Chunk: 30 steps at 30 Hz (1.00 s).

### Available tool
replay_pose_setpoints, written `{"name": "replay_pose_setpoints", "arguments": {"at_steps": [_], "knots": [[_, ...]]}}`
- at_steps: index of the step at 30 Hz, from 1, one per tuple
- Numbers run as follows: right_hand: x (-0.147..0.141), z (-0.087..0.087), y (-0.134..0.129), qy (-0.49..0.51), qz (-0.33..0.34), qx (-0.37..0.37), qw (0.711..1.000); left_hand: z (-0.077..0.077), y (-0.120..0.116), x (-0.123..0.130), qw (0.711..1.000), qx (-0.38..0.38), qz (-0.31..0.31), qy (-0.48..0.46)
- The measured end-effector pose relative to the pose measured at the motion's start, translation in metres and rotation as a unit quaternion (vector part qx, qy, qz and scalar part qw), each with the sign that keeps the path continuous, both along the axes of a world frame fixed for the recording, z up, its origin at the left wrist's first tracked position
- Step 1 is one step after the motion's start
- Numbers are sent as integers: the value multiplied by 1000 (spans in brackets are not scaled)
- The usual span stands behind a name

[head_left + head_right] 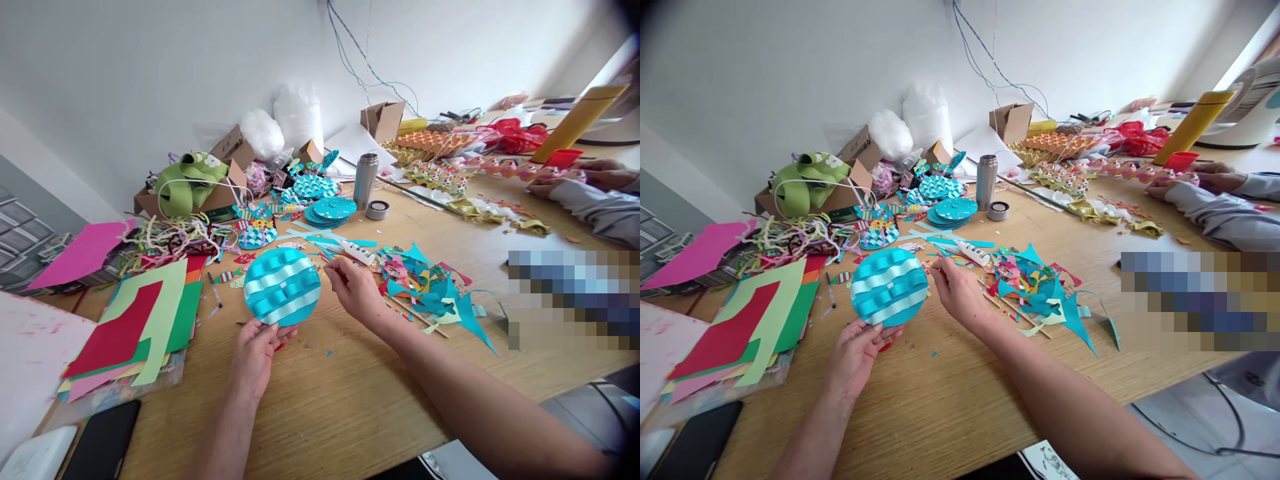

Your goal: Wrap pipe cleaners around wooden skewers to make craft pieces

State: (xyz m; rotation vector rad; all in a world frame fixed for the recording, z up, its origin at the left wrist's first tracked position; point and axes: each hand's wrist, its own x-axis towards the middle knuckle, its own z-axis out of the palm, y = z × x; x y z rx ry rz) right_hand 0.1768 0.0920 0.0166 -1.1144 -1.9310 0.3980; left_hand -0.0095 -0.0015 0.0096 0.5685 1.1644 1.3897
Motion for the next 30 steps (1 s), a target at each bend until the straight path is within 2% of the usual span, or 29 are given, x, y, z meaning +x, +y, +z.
{"name": "replay_pose_setpoints", "arguments": {"at_steps": [4,7,11,15,18,26,30], "knots": [[8,14,2,77,11,-97,992,0,1,-3,1000,-10,3,2],[26,21,2,100,-1,-136,986,-1,1,-5,1000,-8,0,-1],[68,17,1,44,-87,-157,983,0,1,-5,1000,-6,-3,4],[116,6,1,-37,-174,-211,961,3,0,-2,1000,-15,4,12],[139,2,0,-73,-196,-231,950,4,0,0,1000,-15,2,13],[148,2,-2,-133,-199,-227,944,0,0,-1,1000,-9,-5,15],[151,0,1,-257,-193,-180,930,1,0,-1,1000,-10,-4,14]]}}
